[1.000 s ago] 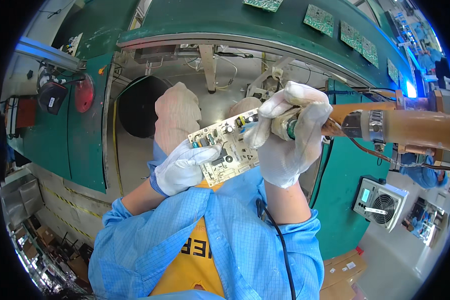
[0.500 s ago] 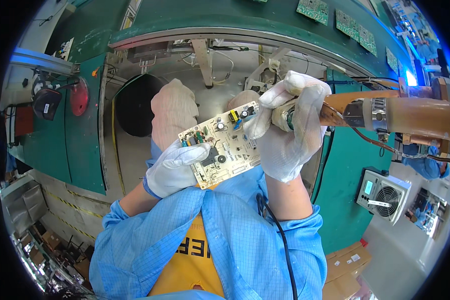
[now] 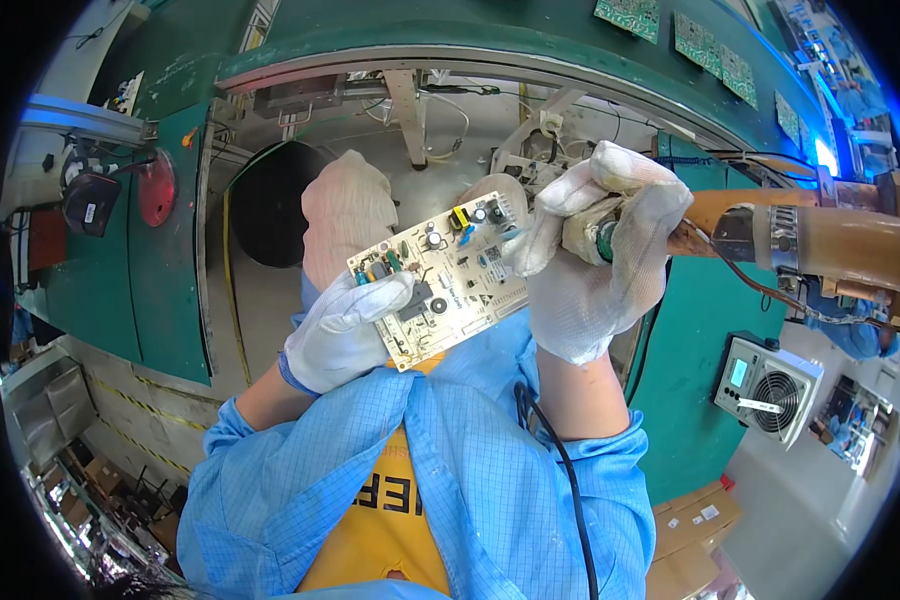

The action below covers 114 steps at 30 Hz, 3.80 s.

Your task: Manually assembling electronic circuit boards on a production line by fastening components with an electric screwdriver.

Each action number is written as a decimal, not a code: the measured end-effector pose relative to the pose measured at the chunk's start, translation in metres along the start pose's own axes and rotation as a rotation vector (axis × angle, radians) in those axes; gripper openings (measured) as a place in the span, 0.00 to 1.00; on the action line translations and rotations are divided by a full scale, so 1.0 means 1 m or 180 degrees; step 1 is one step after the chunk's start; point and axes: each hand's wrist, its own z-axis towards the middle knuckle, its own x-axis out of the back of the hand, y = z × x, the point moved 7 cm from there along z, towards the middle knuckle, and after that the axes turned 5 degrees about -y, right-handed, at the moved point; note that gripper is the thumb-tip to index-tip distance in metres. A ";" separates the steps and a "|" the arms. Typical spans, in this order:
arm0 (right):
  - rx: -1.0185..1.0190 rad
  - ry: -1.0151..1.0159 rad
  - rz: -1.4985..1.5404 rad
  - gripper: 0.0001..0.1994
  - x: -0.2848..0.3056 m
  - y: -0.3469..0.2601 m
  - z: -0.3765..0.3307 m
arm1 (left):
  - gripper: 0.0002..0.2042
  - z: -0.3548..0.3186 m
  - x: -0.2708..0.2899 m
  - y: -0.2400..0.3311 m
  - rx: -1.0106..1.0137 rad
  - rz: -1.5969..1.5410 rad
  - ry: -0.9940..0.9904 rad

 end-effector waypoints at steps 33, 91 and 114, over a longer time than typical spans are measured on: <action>-0.0177 0.0121 -0.0040 0.19 0.007 -0.003 -0.006 | 0.27 0.017 -0.015 0.022 -0.0320 -0.1766 -0.0375; 0.0022 0.0014 -0.0006 0.26 0.051 -0.010 0.009 | 0.22 0.026 0.047 0.018 -0.0218 -0.2006 -0.0185; -0.0681 0.1003 -0.0358 0.21 0.075 -0.005 0.006 | 0.18 -0.015 0.457 0.392 -0.2328 0.2093 0.4130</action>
